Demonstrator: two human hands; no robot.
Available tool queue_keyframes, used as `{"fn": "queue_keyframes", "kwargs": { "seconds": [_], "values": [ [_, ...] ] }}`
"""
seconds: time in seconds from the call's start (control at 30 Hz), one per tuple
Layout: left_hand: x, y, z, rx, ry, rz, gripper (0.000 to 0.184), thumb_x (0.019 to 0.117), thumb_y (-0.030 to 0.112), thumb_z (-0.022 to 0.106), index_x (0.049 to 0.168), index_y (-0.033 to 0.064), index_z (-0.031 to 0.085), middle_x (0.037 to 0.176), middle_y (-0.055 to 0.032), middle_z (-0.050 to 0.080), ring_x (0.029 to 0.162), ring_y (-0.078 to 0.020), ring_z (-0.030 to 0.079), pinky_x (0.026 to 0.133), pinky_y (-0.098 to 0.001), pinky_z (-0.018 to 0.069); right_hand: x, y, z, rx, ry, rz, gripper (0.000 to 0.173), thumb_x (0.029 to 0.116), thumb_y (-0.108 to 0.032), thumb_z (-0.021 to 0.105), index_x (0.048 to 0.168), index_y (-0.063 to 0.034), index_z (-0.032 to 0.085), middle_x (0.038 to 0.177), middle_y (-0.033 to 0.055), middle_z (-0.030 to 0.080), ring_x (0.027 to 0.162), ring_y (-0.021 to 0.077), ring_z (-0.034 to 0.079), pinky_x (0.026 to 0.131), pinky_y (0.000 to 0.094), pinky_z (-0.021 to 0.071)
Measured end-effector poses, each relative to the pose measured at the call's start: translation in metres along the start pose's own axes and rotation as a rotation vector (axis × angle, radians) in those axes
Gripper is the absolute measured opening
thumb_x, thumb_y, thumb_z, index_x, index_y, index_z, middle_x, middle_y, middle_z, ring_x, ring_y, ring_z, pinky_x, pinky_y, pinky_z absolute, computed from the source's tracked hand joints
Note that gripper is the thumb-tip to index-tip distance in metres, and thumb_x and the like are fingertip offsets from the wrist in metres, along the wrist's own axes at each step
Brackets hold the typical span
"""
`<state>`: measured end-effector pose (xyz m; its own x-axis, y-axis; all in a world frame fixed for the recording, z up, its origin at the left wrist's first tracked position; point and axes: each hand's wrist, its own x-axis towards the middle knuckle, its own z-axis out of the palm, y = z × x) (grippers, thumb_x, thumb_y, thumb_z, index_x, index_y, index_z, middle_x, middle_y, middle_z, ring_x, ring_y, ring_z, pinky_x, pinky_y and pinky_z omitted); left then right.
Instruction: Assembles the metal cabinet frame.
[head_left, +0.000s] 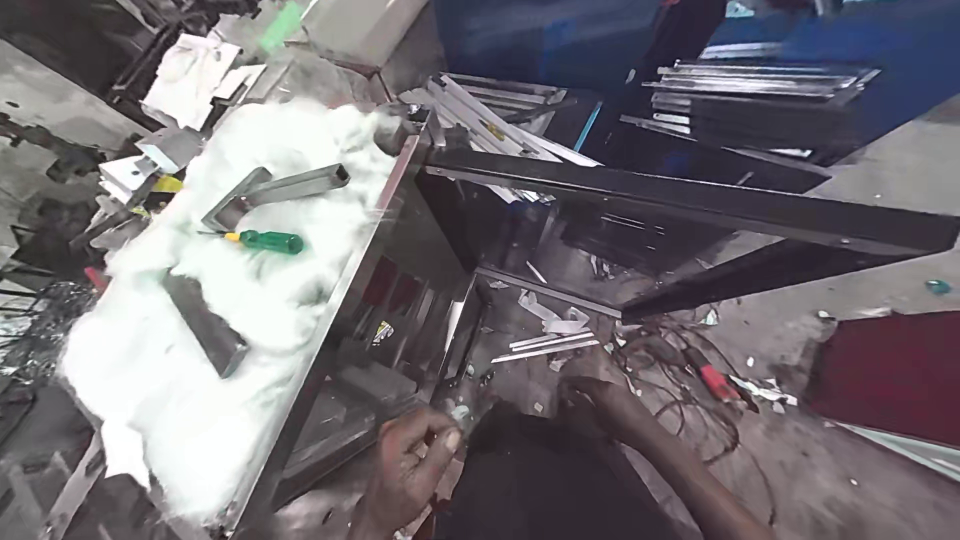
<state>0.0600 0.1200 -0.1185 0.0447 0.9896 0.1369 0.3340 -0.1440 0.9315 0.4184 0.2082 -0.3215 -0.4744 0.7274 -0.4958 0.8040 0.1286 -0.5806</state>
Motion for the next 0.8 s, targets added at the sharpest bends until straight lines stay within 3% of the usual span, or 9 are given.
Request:
{"fn": "queue_keyframes", "kwargs": {
  "seconds": [0.1,0.17,0.27,0.47,0.57,0.63,0.7,0.8],
  "values": [
    [0.012,-0.004,0.019,-0.027,0.019,-0.083,0.027,0.1021,0.035,0.063,0.099,0.0098,0.073,0.082,0.001,0.073,0.069,-0.0068,0.068,0.064,-0.0234,0.0597,-0.012,0.088,0.03,-0.013,-0.064,0.193,0.039,0.1017,-0.041,0.057,0.137,-0.0259,0.063,0.121,0.0079,0.072,0.108,0.0337,0.07,0.09,0.0656,0.0544],
    [0.023,0.001,0.035,-0.016,0.064,-0.122,0.024,0.0998,0.034,0.067,0.1,0.0114,0.074,0.083,0.0023,0.074,0.07,-0.0062,0.069,0.065,-0.0228,0.0604,-0.028,0.127,0.033,0.048,-0.053,0.271,0.039,0.1036,-0.039,0.055,0.139,-0.0237,0.063,0.121,0.0086,0.073,0.11,0.0335,0.07,0.093,0.065,0.0534],
    [0.033,0.011,0.06,-0.015,0.109,-0.144,0.022,0.099,0.033,0.068,0.1,0.0115,0.073,0.086,0.0024,0.074,0.072,-0.0075,0.069,0.067,-0.0242,0.0607,-0.068,0.168,0.021,0.175,-0.03,0.38,0.039,0.1045,-0.032,0.055,0.139,-0.0155,0.061,0.12,0.0149,0.072,0.11,0.038,0.068,0.095,0.0663,0.0508],
    [0.057,0.023,0.098,0.079,0.277,-0.011,0.016,0.0993,0.032,0.068,0.101,0.0167,0.073,0.086,0.0069,0.074,0.072,-0.0066,0.07,0.067,-0.0232,0.0613,-0.094,0.245,-0.03,0.089,0.086,0.489,0.037,0.1034,-0.033,0.054,0.136,-0.0181,0.063,0.119,0.0171,0.071,0.109,0.0424,0.068,0.09,0.072,0.0502],
    [0.083,0.035,0.097,0.249,0.338,0.279,0.022,0.0991,0.04,0.066,0.108,0.0207,0.072,0.098,0.0088,0.073,0.087,-0.0079,0.071,0.077,-0.0262,0.0612,-0.079,0.258,-0.07,0.206,0.355,0.452,0.037,0.1038,-0.032,0.058,0.133,-0.011,0.066,0.12,0.0213,0.07,0.111,0.0426,0.067,0.096,0.0696,0.0481],
    [0.113,0.046,0.091,0.364,0.331,0.466,0.033,0.0989,0.048,0.062,0.116,0.0212,0.071,0.109,0.005,0.073,0.103,-0.0152,0.069,0.091,-0.0357,0.0584,-0.062,0.247,-0.099,0.364,0.559,0.405,0.036,0.1045,-0.034,0.056,0.131,-0.0118,0.067,0.117,0.0162,0.072,0.105,0.0327,0.07,0.095,0.0607,0.0531],
    [0.15,0.063,0.092,0.523,0.302,0.569,0.043,0.1003,0.055,0.053,0.123,0.0219,0.068,0.123,0.0017,0.07,0.123,-0.0224,0.062,0.107,-0.0466,0.0487,-0.04,0.223,-0.148,0.422,0.681,0.346,0.037,0.1053,-0.038,0.054,0.13,-0.0134,0.067,0.113,0.0125,0.073,0.099,0.0262,0.071,0.092,0.0545,0.0559],
    [0.207,0.086,0.106,0.678,0.268,0.64,0.053,0.1039,0.057,0.04,0.126,0.0176,0.067,0.134,-0.004,0.068,0.14,-0.0333,0.048,0.116,-0.0569,0.0354,0.0,0.181,-0.225,0.379,0.777,0.158,0.032,0.1052,-0.032,0.057,0.127,-0.0126,0.069,0.107,0.0126,0.074,0.092,0.0278,0.071,0.086,0.0574,0.0549]
  ]
}}
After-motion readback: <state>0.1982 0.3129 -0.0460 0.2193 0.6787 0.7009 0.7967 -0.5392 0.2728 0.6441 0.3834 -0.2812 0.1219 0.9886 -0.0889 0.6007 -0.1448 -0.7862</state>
